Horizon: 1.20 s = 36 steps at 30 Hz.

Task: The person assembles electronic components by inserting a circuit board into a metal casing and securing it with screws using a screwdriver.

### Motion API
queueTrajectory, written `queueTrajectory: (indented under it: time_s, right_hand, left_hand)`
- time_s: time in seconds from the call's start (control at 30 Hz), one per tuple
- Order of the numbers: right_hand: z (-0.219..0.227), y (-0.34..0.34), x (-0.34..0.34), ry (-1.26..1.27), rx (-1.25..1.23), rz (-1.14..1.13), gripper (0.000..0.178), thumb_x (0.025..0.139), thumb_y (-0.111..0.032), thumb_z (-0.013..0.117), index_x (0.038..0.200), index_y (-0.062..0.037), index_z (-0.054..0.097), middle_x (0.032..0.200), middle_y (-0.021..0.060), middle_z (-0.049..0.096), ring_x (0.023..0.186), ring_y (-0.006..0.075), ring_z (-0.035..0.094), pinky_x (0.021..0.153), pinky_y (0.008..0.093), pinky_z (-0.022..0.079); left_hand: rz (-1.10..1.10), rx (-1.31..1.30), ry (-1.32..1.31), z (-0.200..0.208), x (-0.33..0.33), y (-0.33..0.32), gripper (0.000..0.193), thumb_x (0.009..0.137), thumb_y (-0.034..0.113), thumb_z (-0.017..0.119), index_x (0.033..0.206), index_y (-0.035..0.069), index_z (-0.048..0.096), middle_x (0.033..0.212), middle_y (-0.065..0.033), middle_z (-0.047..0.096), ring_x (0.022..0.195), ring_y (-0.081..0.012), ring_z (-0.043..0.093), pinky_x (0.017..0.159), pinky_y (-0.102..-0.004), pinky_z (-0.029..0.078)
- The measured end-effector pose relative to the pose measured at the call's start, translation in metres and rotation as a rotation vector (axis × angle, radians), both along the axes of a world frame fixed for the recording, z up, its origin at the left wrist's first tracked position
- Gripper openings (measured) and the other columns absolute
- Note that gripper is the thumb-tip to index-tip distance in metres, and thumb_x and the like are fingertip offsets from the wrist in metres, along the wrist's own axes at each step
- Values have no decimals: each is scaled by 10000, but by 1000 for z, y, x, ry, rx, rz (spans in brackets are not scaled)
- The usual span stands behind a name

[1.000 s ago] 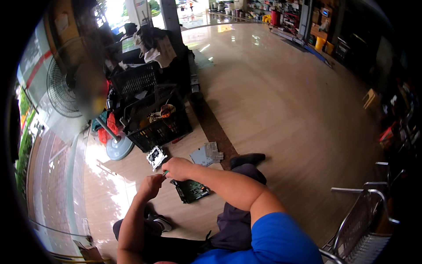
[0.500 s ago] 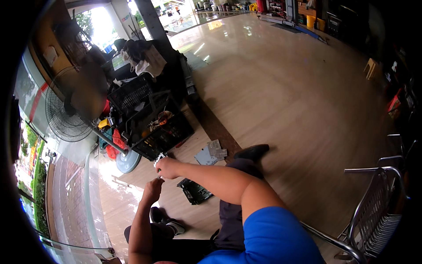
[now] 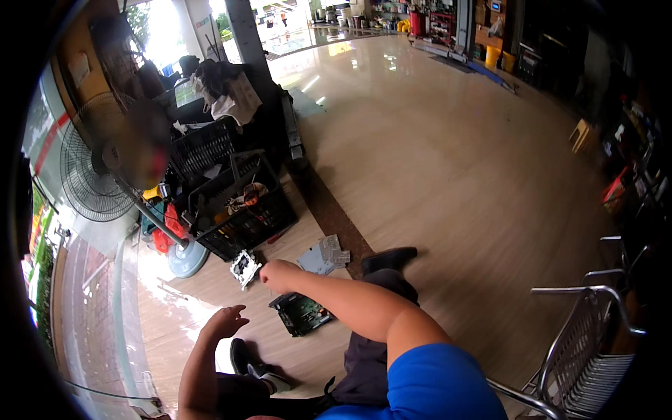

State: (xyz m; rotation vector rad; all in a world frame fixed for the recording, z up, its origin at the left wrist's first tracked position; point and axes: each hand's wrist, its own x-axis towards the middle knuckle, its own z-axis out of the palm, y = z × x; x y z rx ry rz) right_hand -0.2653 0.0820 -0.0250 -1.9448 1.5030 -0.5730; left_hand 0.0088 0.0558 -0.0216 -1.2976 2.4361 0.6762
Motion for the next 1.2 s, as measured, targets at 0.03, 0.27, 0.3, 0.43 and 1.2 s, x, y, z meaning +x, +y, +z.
queueTrajectory:
  time_s: [0.03, 0.27, 0.3, 0.43, 1.2]
  right_hand:
    - [-15, 1, -7, 42, 34, -32, 259, 819, -144, 572, 1040, -102, 699, 1000, 187, 687, 939, 363, 653, 823, 440, 520]
    - [-59, 1, -5, 301, 275, -1, 232, 808, -33, 560, 997, -50, 693, 1025, 216, 676, 989, 378, 651, 816, 461, 531]
    - [-69, 0, -8, 362, 308, 42, 241, 823, -61, 559, 1030, -52, 683, 1031, 218, 673, 990, 382, 647, 827, 461, 526]
    - [-125, -6, -25, 474, 372, 105, 251, 857, -136, 559, 1071, -59, 665, 1038, 215, 668, 992, 390, 640, 845, 468, 514]
    - [-198, -19, -17, 476, 199, -9, 204, 843, -96, 585, 1025, -39, 659, 1012, 211, 668, 982, 394, 621, 861, 465, 501]
  left_hand:
    - [1, -7, 46, -3, -7, -1, 501, 876, 338, 663, 1288, 68, 568, 1085, -195, 682, 1044, -356, 638, 901, -437, 506]
    - [-59, 70, 56, -4, -3, -17, 537, 897, 377, 638, 1324, 73, 521, 1134, -224, 650, 1090, -395, 598, 908, -467, 490]
    - [-53, 61, 56, 0, -5, -21, 533, 897, 380, 637, 1317, 73, 525, 1130, -223, 651, 1086, -394, 599, 904, -468, 491]
    - [-61, 60, -5, -3, -5, -35, 483, 896, 392, 637, 1249, 74, 549, 1096, -211, 662, 1057, -398, 610, 885, -487, 492]
    - [-86, 39, 92, 8, -36, -41, 265, 866, 304, 688, 986, 68, 700, 963, -134, 711, 955, -311, 680, 800, -416, 548]
